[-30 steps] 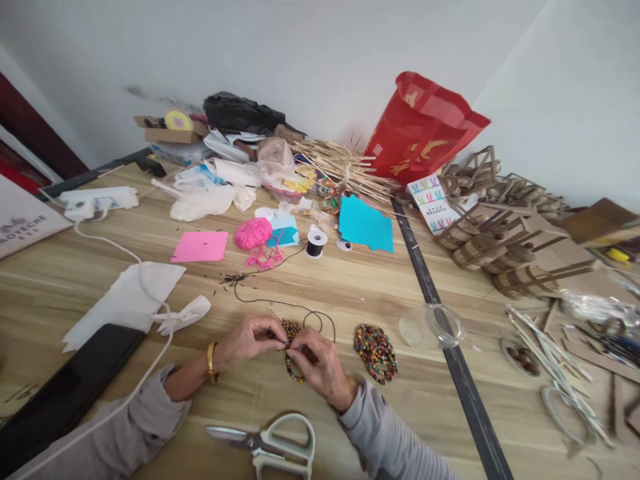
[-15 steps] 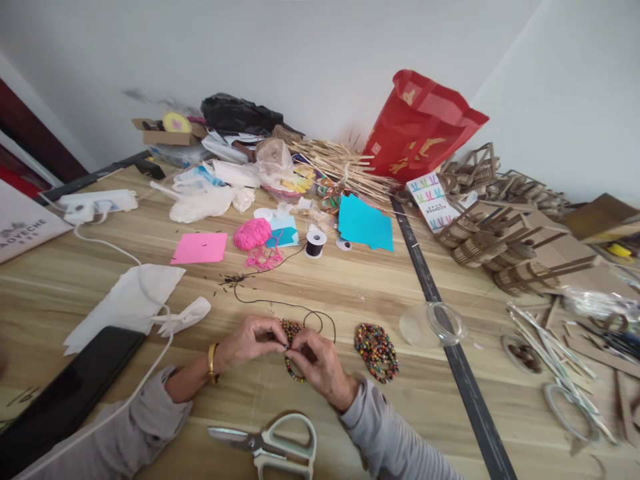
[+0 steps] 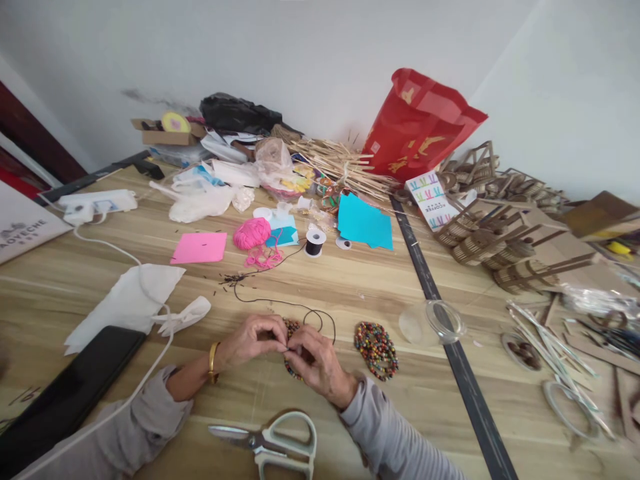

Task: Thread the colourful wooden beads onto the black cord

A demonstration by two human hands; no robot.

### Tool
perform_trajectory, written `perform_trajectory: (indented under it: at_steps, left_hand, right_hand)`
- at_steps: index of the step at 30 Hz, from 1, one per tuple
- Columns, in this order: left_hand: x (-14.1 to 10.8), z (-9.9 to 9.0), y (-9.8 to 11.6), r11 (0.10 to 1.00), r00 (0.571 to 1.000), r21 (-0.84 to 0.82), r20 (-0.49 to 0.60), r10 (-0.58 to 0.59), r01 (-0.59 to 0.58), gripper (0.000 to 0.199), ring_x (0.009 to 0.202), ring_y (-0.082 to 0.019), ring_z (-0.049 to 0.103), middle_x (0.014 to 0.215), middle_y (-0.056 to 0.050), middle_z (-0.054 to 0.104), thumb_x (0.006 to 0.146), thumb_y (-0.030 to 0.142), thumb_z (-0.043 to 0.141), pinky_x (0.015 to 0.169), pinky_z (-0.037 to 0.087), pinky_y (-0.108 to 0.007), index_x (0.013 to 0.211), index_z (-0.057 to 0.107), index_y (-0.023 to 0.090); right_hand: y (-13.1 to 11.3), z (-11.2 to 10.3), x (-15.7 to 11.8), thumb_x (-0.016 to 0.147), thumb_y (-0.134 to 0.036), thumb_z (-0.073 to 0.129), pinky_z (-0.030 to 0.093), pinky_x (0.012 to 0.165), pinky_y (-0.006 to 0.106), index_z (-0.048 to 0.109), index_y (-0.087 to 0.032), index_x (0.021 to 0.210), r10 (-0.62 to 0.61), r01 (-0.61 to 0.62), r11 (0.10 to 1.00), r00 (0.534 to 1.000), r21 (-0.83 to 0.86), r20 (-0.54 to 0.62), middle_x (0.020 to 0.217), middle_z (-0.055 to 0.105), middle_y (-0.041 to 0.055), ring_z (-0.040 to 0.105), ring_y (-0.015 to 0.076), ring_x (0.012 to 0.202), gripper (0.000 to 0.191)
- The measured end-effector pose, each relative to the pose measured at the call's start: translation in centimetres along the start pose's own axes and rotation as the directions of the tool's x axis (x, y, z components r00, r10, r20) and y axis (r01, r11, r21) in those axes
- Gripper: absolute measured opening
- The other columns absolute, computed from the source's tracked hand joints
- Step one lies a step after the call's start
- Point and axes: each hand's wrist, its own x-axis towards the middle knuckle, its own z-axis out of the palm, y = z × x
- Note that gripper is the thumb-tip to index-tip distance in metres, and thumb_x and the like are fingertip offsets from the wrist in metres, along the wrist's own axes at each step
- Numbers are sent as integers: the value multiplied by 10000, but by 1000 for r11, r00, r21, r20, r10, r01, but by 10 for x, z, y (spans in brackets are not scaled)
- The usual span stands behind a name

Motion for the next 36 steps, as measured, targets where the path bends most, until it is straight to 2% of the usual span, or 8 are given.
perform_trajectory:
  at_steps: [3, 6, 10, 15, 18, 21, 30, 36]
  left_hand:
    - [0, -1, 2, 1000, 1000, 0, -23, -3, 3, 224, 724, -151, 587, 738, -43, 643, 752, 344, 697, 713, 459, -266, 679, 680, 133]
    - [-1, -3, 3, 1000, 999, -19, -41, -14, 13, 240, 732, -151, 582, 742, -40, 638, 750, 361, 698, 728, 456, -273, 683, 676, 132]
    - [-1, -4, 4, 999, 999, -54, -44, -12, 9, 238, 740, -156, 584, 733, -40, 640, 748, 355, 700, 744, 454, -280, 677, 671, 130]
    - [-1, -3, 5, 998, 998, -57, -54, -12, 9, 221, 728, -153, 586, 727, -36, 641, 738, 341, 711, 743, 456, -281, 678, 675, 132]
    - [-1, -3, 4, 999, 999, -41, -51, -6, 4, 191, 729, -150, 584, 732, -34, 642, 740, 314, 714, 744, 452, -279, 685, 681, 134]
    - [-2, -2, 2, 1000, 999, -25, -50, 7, -8, 170, 728, -147, 581, 732, -32, 638, 741, 290, 716, 734, 448, -271, 687, 681, 133]
    - [-1, -3, 1, 999, 997, 39, -75, 22, -19, 195, 725, -152, 586, 727, -41, 640, 749, 306, 703, 721, 456, -275, 677, 671, 127]
    - [0, -2, 3, 997, 997, 72, -74, 33, -27, 177, 728, -160, 587, 722, -44, 644, 752, 284, 696, 731, 455, -287, 677, 671, 126]
  right_hand:
    - [-4, -3, 1, 865, -223, 553, 448, 612, 258, 549, -186, 842, -23, 24, 999, 999, -29, 40, 760, 573, 48, 533, 154, 695, 43]
    - [-7, -6, 1, 843, -240, 547, 465, 647, 277, 527, -187, 807, -53, 56, 998, 994, -36, 95, 848, 573, 78, 556, 169, 750, 67]
    - [-8, -7, 2, 839, -259, 557, 461, 635, 271, 516, -189, 781, -38, 39, 999, 996, -11, 82, 858, 583, 81, 560, 165, 753, 100]
    - [-4, -1, -2, 852, -263, 593, 430, 548, 225, 536, -182, 880, 69, -71, 992, 997, 104, 25, 756, 578, 32, 525, 117, 621, 103]
    - [0, 3, -6, 860, -276, 604, 378, 455, 178, 528, -179, 947, 164, -172, 958, 985, 231, 53, 660, 553, -13, 484, 83, 509, 151]
    - [2, 5, -8, 861, -283, 606, 377, 441, 164, 530, -174, 948, 188, -200, 939, 980, 281, 68, 644, 557, -17, 494, 78, 500, 158]
    - [5, 4, -6, 872, -282, 585, 404, 508, 192, 582, -161, 856, 208, -203, 965, 978, 166, -11, 672, 566, 11, 504, 95, 565, 122]
    - [5, 1, -4, 898, -249, 551, 437, 600, 238, 593, -177, 832, 130, -127, 990, 991, 65, -37, 720, 590, 31, 545, 132, 653, 106]
